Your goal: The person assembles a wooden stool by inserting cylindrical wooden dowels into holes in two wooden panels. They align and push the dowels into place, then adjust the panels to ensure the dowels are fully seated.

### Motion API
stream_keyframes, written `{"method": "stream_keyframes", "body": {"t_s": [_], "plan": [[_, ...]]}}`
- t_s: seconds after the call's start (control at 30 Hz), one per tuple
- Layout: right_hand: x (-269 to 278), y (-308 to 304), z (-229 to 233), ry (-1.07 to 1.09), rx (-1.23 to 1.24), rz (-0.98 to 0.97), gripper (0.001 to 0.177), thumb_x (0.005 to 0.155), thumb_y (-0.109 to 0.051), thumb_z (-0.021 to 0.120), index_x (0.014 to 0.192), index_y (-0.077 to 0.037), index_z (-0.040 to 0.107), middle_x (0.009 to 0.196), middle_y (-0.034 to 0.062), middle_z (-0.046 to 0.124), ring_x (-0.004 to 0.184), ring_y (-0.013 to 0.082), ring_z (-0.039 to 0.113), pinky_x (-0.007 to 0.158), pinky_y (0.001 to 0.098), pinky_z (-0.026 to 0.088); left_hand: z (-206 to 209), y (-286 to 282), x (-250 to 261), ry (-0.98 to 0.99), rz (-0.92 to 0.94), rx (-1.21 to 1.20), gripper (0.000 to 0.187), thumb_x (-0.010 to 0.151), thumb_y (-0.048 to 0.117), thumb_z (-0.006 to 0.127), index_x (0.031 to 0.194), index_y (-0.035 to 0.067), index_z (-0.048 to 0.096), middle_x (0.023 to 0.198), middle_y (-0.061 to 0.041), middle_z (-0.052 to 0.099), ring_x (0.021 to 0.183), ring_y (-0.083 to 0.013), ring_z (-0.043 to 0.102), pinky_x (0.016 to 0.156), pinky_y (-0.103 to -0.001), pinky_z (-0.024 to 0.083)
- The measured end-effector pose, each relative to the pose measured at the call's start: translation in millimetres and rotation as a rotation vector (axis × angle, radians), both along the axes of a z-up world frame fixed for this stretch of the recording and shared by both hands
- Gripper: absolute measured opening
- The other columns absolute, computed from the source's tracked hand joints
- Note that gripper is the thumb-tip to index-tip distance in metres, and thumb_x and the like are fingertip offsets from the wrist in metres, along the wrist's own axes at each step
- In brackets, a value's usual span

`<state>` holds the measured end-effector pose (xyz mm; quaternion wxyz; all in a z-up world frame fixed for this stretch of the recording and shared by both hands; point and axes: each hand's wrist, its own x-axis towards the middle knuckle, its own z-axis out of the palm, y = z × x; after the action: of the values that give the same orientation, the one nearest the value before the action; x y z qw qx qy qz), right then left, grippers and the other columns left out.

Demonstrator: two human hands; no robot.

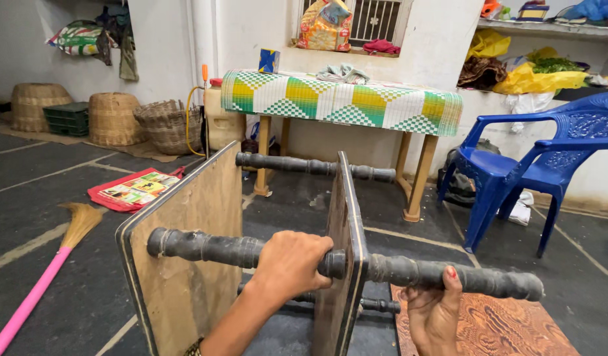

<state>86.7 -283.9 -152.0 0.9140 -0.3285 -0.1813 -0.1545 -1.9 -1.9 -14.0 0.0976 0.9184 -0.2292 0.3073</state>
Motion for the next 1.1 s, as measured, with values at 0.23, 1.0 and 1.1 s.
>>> {"method": "stream_keyframes", "body": {"t_s": [0.23,1.0,1.1], "plan": [[-23.6,-11.1,41.6,-0.104,0.006,0.272,0.049,0.093,-0.034,0.065,0.132,-0.005,0.059,0.156,0.0306,0.045,0.110,0.0270,0.069,0.079,0.0389,0.054,-1.7,-0.4,-0.1,0.014,0.017,0.002,0.036,0.061,0.034,0.086,0.078,0.010,0.065,0.077,-0.009,0.071,0.078,-0.0336,0.070,0.069,-0.047,0.053],[-30.3,-1.9,23.5,0.103,-0.093,-0.124,0.039,0.094,-0.047,0.070,0.096,-0.008,0.064,0.075,0.0057,0.067,0.059,0.0168,0.060,0.058,0.0354,0.053,7.6,-6.7,-14.2,-0.087,-0.101,-0.009,0.064,0.064,0.050,0.086,0.111,0.011,0.067,0.092,-0.009,0.069,0.085,-0.0334,0.068,0.073,-0.045,0.052],[-32.9,-4.3,31.4,0.115,-0.099,-0.160,0.037,0.090,-0.045,0.071,0.097,-0.009,0.065,0.079,0.0042,0.069,0.061,0.0165,0.063,0.058,0.0338,0.052,13.7,-8.0,-18.3,-0.035,-0.130,-0.008,0.083,0.061,0.050,0.088,0.128,0.009,0.061,0.100,-0.011,0.068,0.093,-0.0324,0.065,0.080,-0.044,0.049]]}}
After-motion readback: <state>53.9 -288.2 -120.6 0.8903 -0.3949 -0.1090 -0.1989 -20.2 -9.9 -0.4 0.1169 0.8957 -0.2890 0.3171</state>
